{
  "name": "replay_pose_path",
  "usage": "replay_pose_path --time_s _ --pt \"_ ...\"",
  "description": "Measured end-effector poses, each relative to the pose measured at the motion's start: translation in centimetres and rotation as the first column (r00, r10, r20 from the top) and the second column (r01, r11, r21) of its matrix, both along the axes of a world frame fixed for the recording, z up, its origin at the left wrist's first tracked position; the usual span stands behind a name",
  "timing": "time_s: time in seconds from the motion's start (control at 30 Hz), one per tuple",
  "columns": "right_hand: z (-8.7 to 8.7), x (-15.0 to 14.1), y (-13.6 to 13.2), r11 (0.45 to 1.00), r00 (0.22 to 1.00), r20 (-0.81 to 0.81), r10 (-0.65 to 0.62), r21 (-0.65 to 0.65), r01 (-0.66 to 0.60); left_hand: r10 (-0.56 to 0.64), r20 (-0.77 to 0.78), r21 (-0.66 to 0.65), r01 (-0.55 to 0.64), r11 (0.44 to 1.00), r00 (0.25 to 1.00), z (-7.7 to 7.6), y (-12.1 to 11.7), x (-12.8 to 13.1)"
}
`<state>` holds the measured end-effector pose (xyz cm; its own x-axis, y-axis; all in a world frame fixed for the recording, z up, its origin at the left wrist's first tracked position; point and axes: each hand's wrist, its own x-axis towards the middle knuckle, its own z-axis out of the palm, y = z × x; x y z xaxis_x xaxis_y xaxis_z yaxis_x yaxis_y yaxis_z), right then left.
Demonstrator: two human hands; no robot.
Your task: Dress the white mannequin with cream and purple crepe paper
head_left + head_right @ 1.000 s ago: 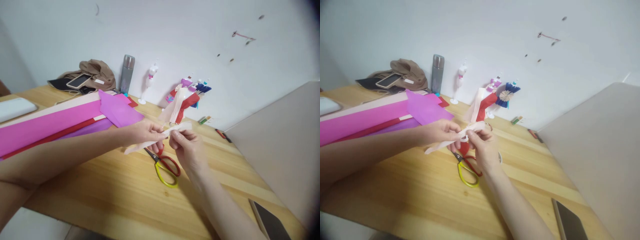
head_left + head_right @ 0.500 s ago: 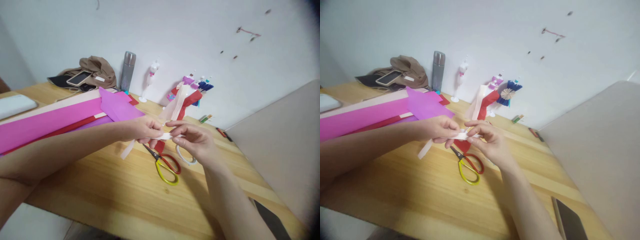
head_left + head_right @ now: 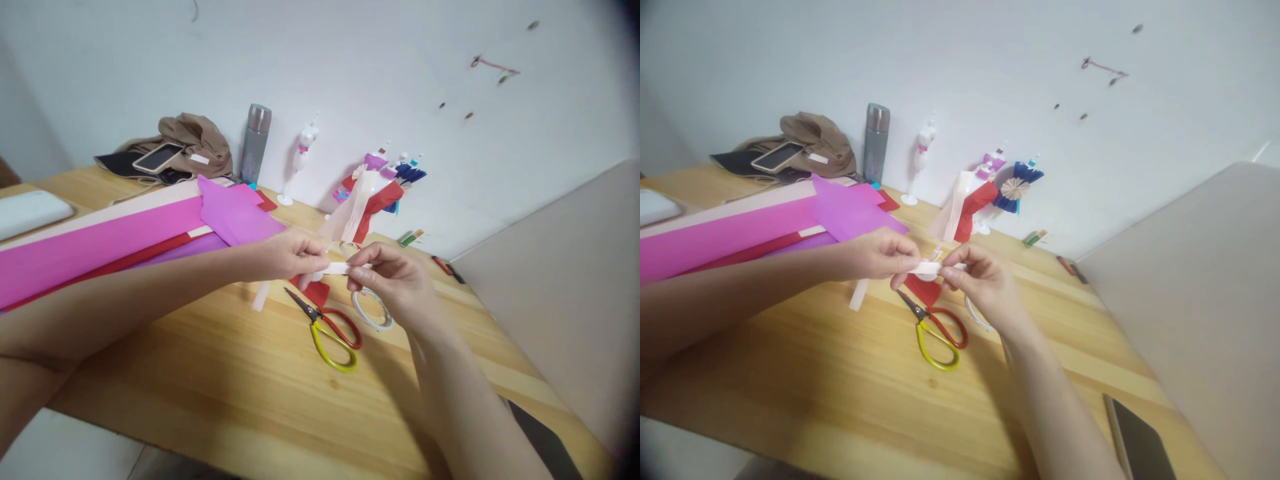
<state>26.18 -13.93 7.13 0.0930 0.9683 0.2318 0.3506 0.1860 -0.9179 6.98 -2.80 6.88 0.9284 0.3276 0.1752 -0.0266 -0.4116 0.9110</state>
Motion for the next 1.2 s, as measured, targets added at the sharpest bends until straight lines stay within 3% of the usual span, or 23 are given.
replay_pose_path --time_s 0.2,0.4,0.6,0.83,1.03,1.2 --pt "0.2 -0.1 -0.1 0.998 0.998 0.014 -0.069 0.009 0.069 0.050 -0.002 -0.053 -0.050 0.997 0.999 -0.2 -0.2 0.0" --pt "0.3 -0.1 -0.2 1.000 0.999 0.050 0.009 -0.024 -0.007 0.071 0.042 -0.059 -0.068 0.996 0.997 -0.6 0.1 0.2" --pt "0.0 -1.3 -0.6 0.992 0.934 0.345 -0.096 0.107 0.063 0.073 0.048 0.124 -0.079 0.989 0.996 -0.4 -0.5 0.0" --pt "-0.1 -2.3 -1.0 0.990 0.898 0.428 -0.102 0.130 0.051 0.061 0.121 0.310 -0.096 0.946 0.991 -0.1 -1.3 -0.3" --pt "0.7 -1.3 -0.9 0.999 0.920 0.390 -0.020 -0.032 0.035 0.055 0.151 0.356 -0.106 0.928 0.987 0.0 -0.6 -0.2" --pt "1.5 -0.3 -1.0 0.978 0.955 0.290 0.055 -0.207 0.007 0.074 0.016 0.245 -0.076 0.967 0.997 -0.1 0.4 -0.3"
